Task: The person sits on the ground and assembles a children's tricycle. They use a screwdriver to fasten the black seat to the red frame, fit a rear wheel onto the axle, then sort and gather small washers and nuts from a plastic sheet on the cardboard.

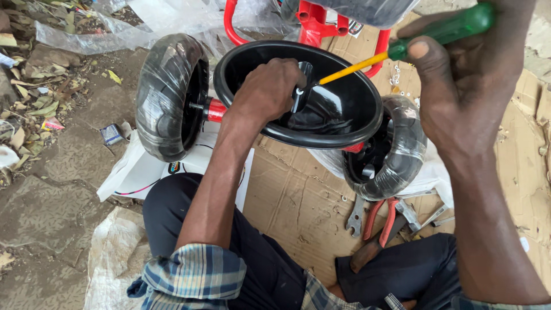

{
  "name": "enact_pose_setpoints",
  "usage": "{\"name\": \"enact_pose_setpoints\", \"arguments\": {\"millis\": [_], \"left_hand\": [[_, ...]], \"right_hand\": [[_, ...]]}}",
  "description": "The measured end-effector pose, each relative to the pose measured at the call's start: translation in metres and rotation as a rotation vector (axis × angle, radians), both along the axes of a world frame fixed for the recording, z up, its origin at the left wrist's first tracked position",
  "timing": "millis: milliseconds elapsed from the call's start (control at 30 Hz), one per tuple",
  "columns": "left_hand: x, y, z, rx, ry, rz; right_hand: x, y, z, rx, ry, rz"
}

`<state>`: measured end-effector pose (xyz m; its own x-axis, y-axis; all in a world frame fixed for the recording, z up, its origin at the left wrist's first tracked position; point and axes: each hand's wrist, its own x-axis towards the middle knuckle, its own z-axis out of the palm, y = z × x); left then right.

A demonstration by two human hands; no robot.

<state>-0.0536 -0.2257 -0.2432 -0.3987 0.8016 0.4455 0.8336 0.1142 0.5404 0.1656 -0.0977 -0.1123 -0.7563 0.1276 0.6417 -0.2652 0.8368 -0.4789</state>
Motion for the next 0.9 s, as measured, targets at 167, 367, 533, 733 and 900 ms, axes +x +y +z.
{"name": "enact_pose_setpoints", "arguments": {"millis": [167, 367, 533, 733, 900], "left_hand": [[0.004, -0.003, 0.007, -0.097, -0.014, 0.054], [-0.007, 0.008, 0.028, 0.211, 0.173, 0.221], [-0.030, -0.005, 0.024, 0.503, 0.128, 0.462], [0.014, -0.024, -0.019, 0.891, -0.380, 0.793], [0.063, -0.011, -0.078, 1.251, -1.280, 0.906]], "right_hand": [[-0.021, -0.028, 0.019, 0.131, -0.069, -0.016], [-0.036, -0.038, 0.025, 0.425, 0.016, -0.144], [-0.027, -0.041, 0.026, 0.231, 0.020, -0.082], [-0.018, -0.041, 0.027, 0.196, -0.008, -0.192], [-0.011, -0.050, 0.022, 0.050, -0.029, -0.072]]}}
